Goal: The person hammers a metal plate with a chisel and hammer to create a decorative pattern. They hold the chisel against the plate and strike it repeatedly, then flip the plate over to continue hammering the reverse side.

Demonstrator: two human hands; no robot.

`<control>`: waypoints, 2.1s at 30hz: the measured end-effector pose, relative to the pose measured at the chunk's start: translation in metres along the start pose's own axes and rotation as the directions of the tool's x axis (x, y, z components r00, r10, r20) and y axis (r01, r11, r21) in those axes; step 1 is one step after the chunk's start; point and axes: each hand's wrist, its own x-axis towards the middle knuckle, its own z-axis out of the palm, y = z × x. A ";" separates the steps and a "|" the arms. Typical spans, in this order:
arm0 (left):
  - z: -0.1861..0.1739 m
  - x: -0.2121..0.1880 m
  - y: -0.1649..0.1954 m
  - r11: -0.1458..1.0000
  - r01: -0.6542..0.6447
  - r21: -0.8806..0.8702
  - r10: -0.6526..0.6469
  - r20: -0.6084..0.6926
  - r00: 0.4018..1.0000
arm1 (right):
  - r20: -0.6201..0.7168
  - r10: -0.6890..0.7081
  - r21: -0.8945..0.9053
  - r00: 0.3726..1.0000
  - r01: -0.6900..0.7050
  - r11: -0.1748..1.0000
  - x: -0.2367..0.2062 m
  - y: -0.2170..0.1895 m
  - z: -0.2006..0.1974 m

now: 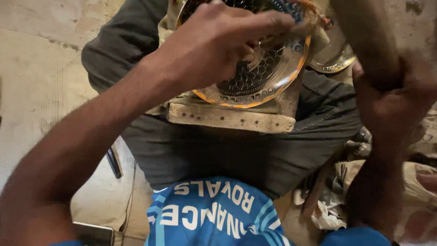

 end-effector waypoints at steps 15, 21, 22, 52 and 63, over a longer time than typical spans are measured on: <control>-0.014 0.034 0.007 0.998 -0.062 -0.011 0.063 0.269 0.961 | -0.060 0.202 0.039 0.977 -0.200 0.979 -0.039 -0.009 0.041; -0.019 0.049 0.018 0.971 -0.123 0.206 0.010 0.476 0.879 | -0.180 0.391 0.294 0.903 -0.330 0.897 -0.052 -0.029 0.079; -0.020 0.050 0.019 0.960 -0.163 0.226 0.042 0.462 0.886 | -0.193 0.458 0.537 0.868 -0.297 0.790 -0.057 -0.032 0.087; -0.012 0.048 0.014 0.966 -0.116 0.230 -0.045 0.596 0.801 | -0.220 0.412 0.716 0.884 -0.141 0.684 -0.055 -0.013 0.098; -0.030 0.026 0.002 0.993 0.062 0.101 -0.094 0.343 0.935 | -0.140 0.183 0.306 0.973 -0.133 0.943 -0.032 -0.032 0.060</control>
